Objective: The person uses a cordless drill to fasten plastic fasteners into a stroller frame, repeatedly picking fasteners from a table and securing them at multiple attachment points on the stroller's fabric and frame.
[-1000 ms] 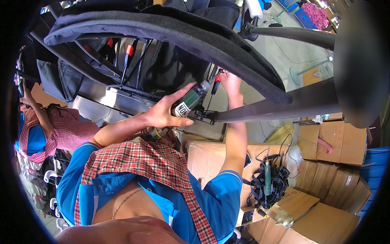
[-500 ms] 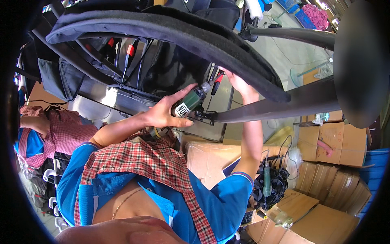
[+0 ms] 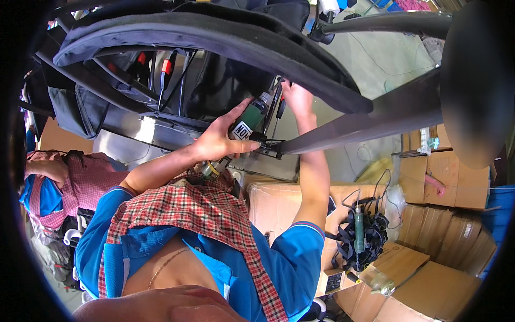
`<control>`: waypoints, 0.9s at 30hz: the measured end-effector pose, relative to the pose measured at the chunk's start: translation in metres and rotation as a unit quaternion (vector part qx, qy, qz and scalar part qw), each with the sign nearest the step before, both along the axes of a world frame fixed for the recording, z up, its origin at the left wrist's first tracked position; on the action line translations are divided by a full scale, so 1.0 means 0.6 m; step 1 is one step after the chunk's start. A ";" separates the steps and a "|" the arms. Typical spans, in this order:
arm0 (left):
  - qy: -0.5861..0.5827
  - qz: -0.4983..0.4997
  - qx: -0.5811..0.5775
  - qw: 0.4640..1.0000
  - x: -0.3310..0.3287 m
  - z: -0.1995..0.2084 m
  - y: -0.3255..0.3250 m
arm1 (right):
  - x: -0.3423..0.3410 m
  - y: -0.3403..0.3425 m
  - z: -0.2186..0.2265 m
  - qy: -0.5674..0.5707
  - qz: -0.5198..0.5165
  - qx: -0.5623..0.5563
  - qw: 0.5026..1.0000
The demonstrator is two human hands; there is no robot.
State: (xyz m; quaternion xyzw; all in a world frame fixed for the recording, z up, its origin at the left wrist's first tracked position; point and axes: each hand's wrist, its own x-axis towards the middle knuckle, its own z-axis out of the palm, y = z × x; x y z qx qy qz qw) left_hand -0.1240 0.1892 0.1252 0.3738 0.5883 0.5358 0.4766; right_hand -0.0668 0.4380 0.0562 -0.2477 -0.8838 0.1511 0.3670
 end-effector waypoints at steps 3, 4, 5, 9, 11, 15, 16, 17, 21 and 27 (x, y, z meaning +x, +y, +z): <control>0.012 0.007 -0.007 1.000 0.001 -0.006 0.005 | 0.000 -0.002 0.005 0.005 0.001 -0.013 1.000; 0.017 0.008 -0.009 1.000 0.000 -0.008 0.006 | 0.000 -0.002 0.007 0.011 0.006 -0.021 1.000; 0.012 0.011 -0.005 1.000 0.001 -0.007 0.007 | -0.001 -0.001 0.004 0.013 0.005 -0.015 1.000; 0.001 0.017 0.001 1.000 0.004 -0.004 0.012 | -0.001 0.005 -0.001 0.018 0.006 0.009 1.000; -0.001 0.018 -0.004 1.000 0.002 -0.007 0.015 | -0.002 0.004 -0.002 0.022 0.010 0.017 1.000; -0.010 0.015 -0.004 1.000 0.000 -0.007 0.019 | 0.001 0.003 -0.001 0.029 0.018 0.003 0.999; -0.014 0.015 -0.001 1.000 0.000 -0.006 0.020 | 0.002 0.003 0.001 0.029 0.022 -0.006 0.999; -0.018 0.015 0.003 1.000 0.000 -0.007 0.022 | 0.003 0.002 0.002 0.034 0.032 -0.001 0.999; -0.022 0.016 0.002 1.000 -0.002 -0.012 0.025 | 0.017 -0.014 0.022 0.023 0.068 0.002 0.997; -0.038 0.039 0.012 0.998 0.004 -0.022 0.027 | 0.031 0.017 -0.021 0.159 0.229 -0.153 0.948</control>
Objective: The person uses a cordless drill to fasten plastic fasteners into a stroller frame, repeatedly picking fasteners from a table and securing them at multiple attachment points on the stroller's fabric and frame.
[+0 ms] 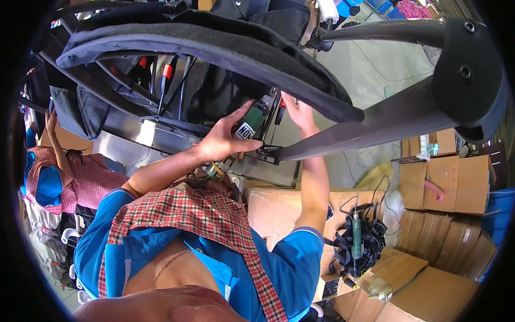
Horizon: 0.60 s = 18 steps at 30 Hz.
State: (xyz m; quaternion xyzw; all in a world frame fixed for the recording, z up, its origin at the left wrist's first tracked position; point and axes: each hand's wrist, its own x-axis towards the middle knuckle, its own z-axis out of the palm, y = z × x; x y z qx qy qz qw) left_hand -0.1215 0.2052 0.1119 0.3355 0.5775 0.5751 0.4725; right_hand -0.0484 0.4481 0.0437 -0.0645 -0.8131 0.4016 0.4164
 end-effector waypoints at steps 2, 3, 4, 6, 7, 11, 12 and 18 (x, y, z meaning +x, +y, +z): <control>-0.005 0.007 0.007 1.000 0.002 -0.002 -0.001 | -0.001 0.000 -0.011 -0.010 -0.017 -0.017 1.000; -0.011 0.011 0.017 1.000 0.006 -0.001 0.001 | -0.003 0.004 -0.017 -0.025 -0.051 0.007 0.998; -0.016 0.014 0.028 0.999 0.008 -0.001 0.003 | -0.004 0.007 -0.022 -0.040 -0.085 0.030 0.995; -0.030 0.009 0.027 0.999 0.011 -0.006 0.006 | -0.014 0.004 -0.035 0.001 -0.116 0.032 0.993; -0.037 0.007 0.027 0.999 0.012 -0.009 0.008 | -0.017 0.003 -0.038 0.021 -0.132 0.033 0.991; -0.057 0.005 0.025 0.998 0.015 -0.014 0.009 | -0.017 -0.009 -0.025 0.000 -0.132 0.029 0.991; -0.082 0.005 0.041 0.996 0.013 -0.018 0.011 | -0.015 -0.016 -0.015 -0.001 -0.126 0.015 0.992; -0.123 -0.003 0.091 0.988 0.008 -0.023 0.018 | -0.019 -0.004 -0.021 0.027 -0.144 0.064 0.987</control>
